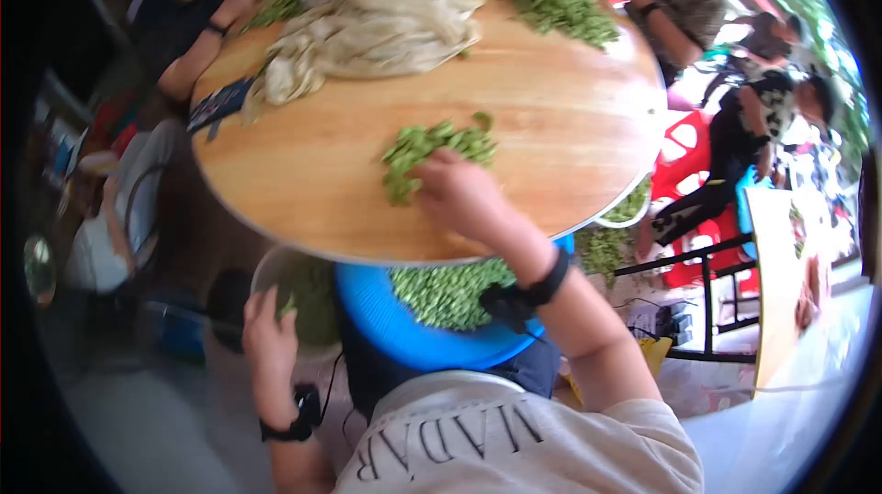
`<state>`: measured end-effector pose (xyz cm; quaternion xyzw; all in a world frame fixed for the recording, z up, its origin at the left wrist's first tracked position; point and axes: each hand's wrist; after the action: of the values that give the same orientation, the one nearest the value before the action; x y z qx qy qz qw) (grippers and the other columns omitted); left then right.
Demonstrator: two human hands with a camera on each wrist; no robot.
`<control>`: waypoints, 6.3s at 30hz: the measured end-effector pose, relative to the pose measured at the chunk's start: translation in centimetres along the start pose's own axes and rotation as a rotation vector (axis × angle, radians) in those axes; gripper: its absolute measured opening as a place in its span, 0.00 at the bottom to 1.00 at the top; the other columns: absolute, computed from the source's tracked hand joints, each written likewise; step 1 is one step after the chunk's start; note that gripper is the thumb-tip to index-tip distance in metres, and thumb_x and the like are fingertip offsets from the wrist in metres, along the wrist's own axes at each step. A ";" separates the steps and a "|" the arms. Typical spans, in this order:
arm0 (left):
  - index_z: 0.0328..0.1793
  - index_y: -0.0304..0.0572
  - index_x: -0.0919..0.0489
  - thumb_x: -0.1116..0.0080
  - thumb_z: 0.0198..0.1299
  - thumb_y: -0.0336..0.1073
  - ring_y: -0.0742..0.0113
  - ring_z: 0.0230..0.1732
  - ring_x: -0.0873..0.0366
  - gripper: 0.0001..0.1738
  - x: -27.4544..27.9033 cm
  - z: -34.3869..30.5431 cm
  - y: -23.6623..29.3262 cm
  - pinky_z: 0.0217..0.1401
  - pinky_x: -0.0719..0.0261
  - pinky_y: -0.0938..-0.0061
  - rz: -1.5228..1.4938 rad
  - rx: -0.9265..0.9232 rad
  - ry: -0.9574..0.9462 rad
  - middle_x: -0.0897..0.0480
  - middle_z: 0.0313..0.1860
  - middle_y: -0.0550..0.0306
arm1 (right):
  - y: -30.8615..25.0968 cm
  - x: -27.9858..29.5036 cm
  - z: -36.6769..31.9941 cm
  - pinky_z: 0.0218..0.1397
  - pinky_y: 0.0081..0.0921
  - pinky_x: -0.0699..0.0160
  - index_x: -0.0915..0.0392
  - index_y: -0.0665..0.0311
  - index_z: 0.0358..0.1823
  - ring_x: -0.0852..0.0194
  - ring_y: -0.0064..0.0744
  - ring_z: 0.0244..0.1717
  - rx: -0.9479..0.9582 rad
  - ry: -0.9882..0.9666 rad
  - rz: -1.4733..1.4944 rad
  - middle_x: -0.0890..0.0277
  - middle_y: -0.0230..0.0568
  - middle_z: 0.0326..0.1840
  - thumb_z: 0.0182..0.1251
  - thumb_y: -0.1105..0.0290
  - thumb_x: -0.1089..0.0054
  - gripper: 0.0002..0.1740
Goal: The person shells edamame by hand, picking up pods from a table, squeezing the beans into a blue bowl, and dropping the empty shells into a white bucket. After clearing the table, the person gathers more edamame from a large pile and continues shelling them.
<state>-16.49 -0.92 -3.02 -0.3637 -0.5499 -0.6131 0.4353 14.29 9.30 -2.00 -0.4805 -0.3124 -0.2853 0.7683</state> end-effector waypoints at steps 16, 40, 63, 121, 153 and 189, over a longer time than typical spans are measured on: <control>0.39 0.33 0.22 0.45 0.59 0.36 0.74 0.11 0.31 0.11 -5.1 2.0 12.5 0.10 0.39 0.85 -1.618 0.253 -0.767 0.23 0.18 0.59 | -3.9 4.1 -7.9 0.26 0.41 0.30 0.30 0.62 0.29 0.30 0.51 0.26 0.193 -0.020 0.180 0.36 0.44 0.28 0.50 0.68 0.41 0.09; 0.33 0.31 0.21 0.40 0.49 0.21 0.79 0.18 0.31 0.05 -4.1 -1.7 18.1 0.18 0.34 0.83 -0.851 -0.470 -0.110 0.24 0.21 0.58 | -3.5 5.5 -13.3 0.20 0.15 0.41 0.27 0.66 0.30 0.42 0.15 0.18 -0.610 -0.175 1.182 0.38 0.26 0.17 0.69 0.57 0.55 0.19; 0.41 0.30 0.22 0.48 0.58 0.25 0.73 0.25 0.26 0.07 -6.3 -2.4 17.8 0.28 0.27 0.80 -0.761 -0.475 -0.119 0.22 0.29 0.56 | -3.0 3.7 -15.4 0.24 0.39 0.38 0.35 0.71 0.22 0.36 0.54 0.20 -0.097 0.214 0.603 0.37 0.55 0.15 0.66 0.64 0.52 0.18; 0.42 0.34 0.21 0.40 0.48 0.24 0.60 0.30 0.21 0.13 -0.5 6.0 13.9 0.31 0.24 0.72 -0.563 -0.705 -0.088 0.20 0.40 0.47 | -4.7 7.0 -2.8 0.31 0.30 0.28 0.22 0.65 0.28 0.29 0.44 0.26 0.035 -0.250 0.282 0.30 0.43 0.26 0.50 0.73 0.42 0.04; 0.28 0.32 0.23 0.45 0.57 0.27 0.78 0.08 0.37 0.06 -5.3 -1.5 18.9 0.10 0.44 0.85 -1.225 0.009 -0.468 0.24 0.18 0.58 | -3.3 3.4 -13.8 0.23 0.29 0.33 0.29 0.71 0.27 0.31 0.31 0.19 -0.264 0.293 0.879 0.30 0.46 0.17 0.64 0.64 0.48 0.16; 0.44 0.29 0.35 0.52 0.55 0.20 0.68 0.21 0.20 0.11 -6.8 -3.0 12.4 0.21 0.27 0.81 -1.038 -0.094 -0.582 0.20 0.24 0.48 | -0.1 -1.8 -15.7 0.37 0.36 0.28 0.25 0.68 0.34 0.27 0.50 0.35 -0.254 -0.099 0.285 0.26 0.49 0.32 0.51 0.67 0.41 0.12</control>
<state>-2.37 -3.22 -5.30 -0.2194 -0.7246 -0.6446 -0.1064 16.28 -4.90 -8.68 -0.6262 -0.2402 -0.1868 0.7178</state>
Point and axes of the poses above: each hand's wrist, its own z-axis towards the middle knuckle, its own x-axis out of the back of the hand, y = z × x
